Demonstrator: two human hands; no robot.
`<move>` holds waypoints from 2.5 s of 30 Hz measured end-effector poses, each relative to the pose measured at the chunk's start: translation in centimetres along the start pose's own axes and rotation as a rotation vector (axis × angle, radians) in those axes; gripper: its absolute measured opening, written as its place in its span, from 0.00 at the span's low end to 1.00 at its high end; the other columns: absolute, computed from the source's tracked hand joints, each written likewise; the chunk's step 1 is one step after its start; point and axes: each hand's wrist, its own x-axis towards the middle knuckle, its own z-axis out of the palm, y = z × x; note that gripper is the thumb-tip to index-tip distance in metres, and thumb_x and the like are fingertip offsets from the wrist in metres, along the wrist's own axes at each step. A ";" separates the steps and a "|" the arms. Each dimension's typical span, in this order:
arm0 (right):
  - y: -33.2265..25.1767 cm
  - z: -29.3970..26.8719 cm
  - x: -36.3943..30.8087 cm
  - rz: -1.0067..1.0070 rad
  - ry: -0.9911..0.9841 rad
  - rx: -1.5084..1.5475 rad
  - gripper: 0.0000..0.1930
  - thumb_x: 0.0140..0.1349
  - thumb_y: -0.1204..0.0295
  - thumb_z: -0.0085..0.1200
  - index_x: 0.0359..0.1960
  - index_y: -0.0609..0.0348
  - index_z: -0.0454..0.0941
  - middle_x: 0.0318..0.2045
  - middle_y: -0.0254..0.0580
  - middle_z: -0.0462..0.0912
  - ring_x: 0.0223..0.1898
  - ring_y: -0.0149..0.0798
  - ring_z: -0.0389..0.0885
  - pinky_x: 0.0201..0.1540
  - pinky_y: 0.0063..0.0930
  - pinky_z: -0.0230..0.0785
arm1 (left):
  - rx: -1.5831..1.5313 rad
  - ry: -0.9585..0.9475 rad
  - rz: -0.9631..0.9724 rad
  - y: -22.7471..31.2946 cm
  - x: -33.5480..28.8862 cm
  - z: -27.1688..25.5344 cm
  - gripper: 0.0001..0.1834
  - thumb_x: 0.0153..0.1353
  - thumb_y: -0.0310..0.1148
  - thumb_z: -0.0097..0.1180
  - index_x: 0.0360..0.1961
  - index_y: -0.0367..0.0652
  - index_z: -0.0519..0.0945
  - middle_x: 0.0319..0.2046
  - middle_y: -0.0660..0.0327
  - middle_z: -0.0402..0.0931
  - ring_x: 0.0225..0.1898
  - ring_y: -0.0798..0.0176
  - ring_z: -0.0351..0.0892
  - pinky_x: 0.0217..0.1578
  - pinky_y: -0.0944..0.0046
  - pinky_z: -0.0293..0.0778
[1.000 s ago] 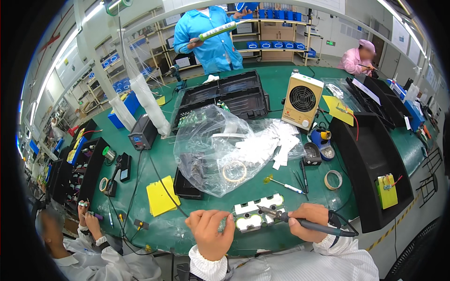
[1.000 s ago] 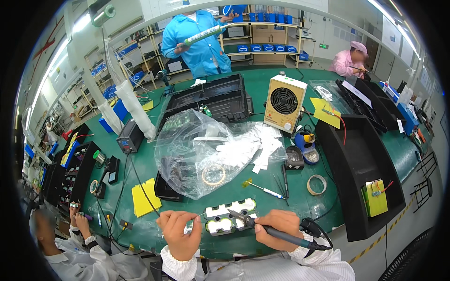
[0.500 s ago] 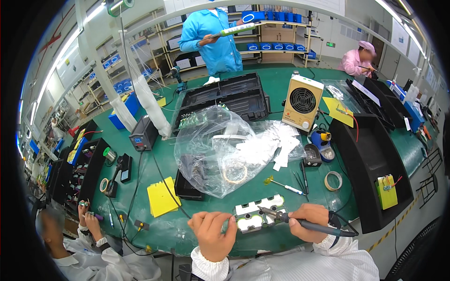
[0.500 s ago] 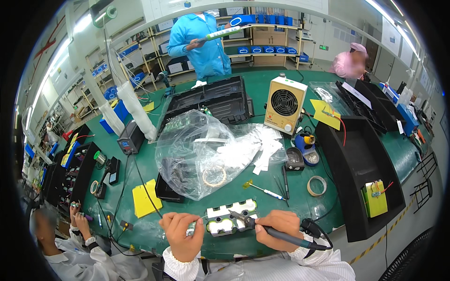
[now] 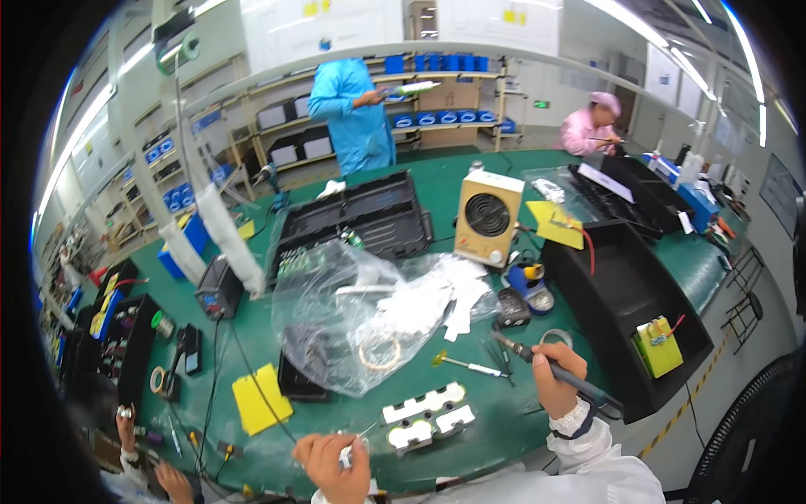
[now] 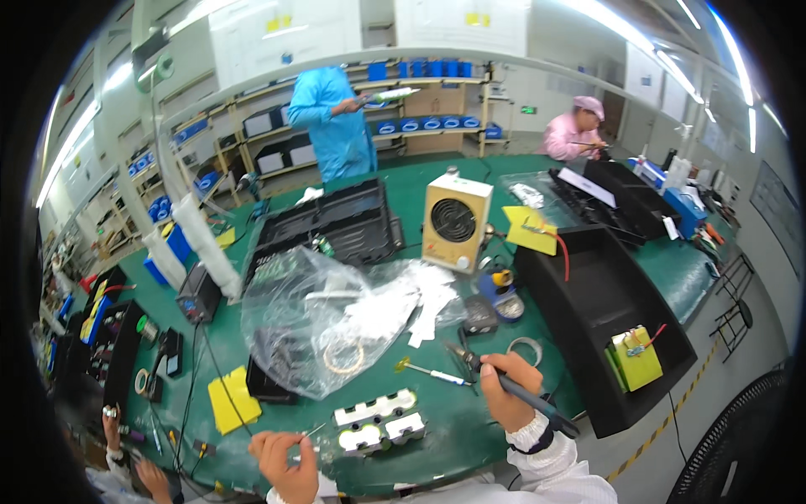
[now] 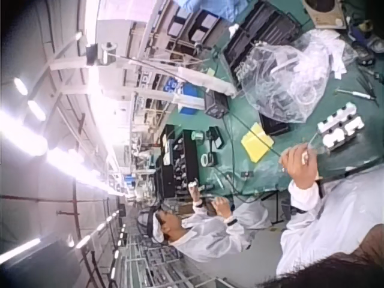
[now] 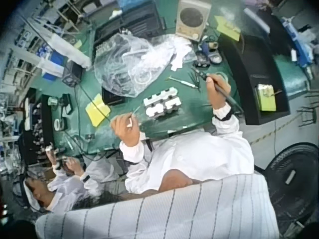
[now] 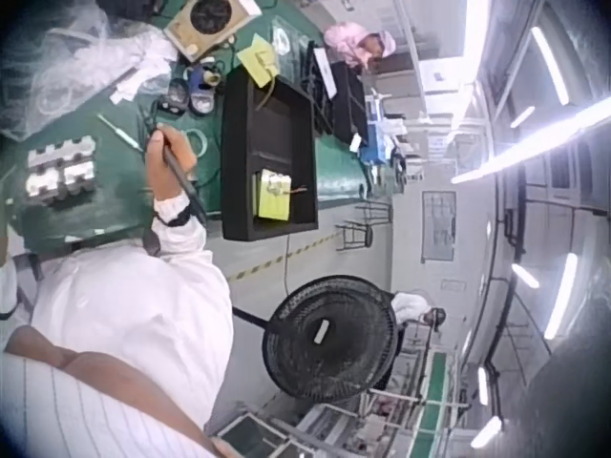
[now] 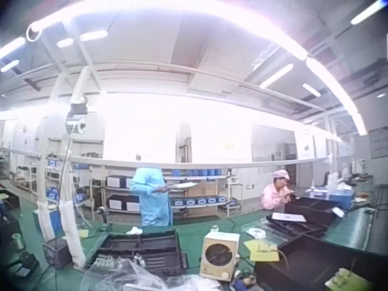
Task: Soldering electrical connections on green battery pack units at an electronics assembly workbench.
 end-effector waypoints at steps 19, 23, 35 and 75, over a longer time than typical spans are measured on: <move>17.7 -0.5 8.2 0.352 0.291 -0.200 0.14 0.66 0.66 0.51 0.39 0.66 0.84 0.23 0.41 0.84 0.23 0.30 0.79 0.28 0.25 0.70 | -0.116 0.154 -0.100 -6.2 -8.8 0.5 0.11 0.64 0.32 0.60 0.28 0.40 0.71 0.17 0.57 0.64 0.17 0.58 0.60 0.21 0.57 0.59; 19.4 0.2 8.4 0.893 0.185 0.420 0.16 0.68 0.61 0.54 0.44 0.62 0.80 0.38 0.44 0.86 0.32 0.35 0.82 0.31 0.28 0.71 | 0.035 0.180 0.101 -5.7 -8.1 0.7 0.21 0.62 0.31 0.61 0.17 0.42 0.64 0.16 0.55 0.59 0.17 0.51 0.58 0.20 0.54 0.55; 4.8 5.7 -0.1 0.216 -1.514 0.204 0.54 0.49 0.51 0.74 0.71 0.63 0.54 0.64 0.55 0.70 0.65 0.46 0.69 0.68 0.40 0.59 | -0.131 -0.010 0.150 -4.4 -9.0 1.1 0.09 0.56 0.31 0.60 0.24 0.38 0.77 0.31 0.51 0.80 0.31 0.44 0.76 0.33 0.48 0.71; 2.6 5.3 -5.8 2.601 -1.014 1.066 0.42 0.54 0.30 0.54 0.59 0.50 0.74 0.48 0.49 0.78 0.40 0.50 0.81 0.59 0.63 0.68 | -0.069 -0.013 0.133 -4.9 -5.7 -2.7 0.09 0.49 0.23 0.62 0.34 0.41 0.83 0.24 0.62 0.74 0.26 0.55 0.72 0.32 0.58 0.65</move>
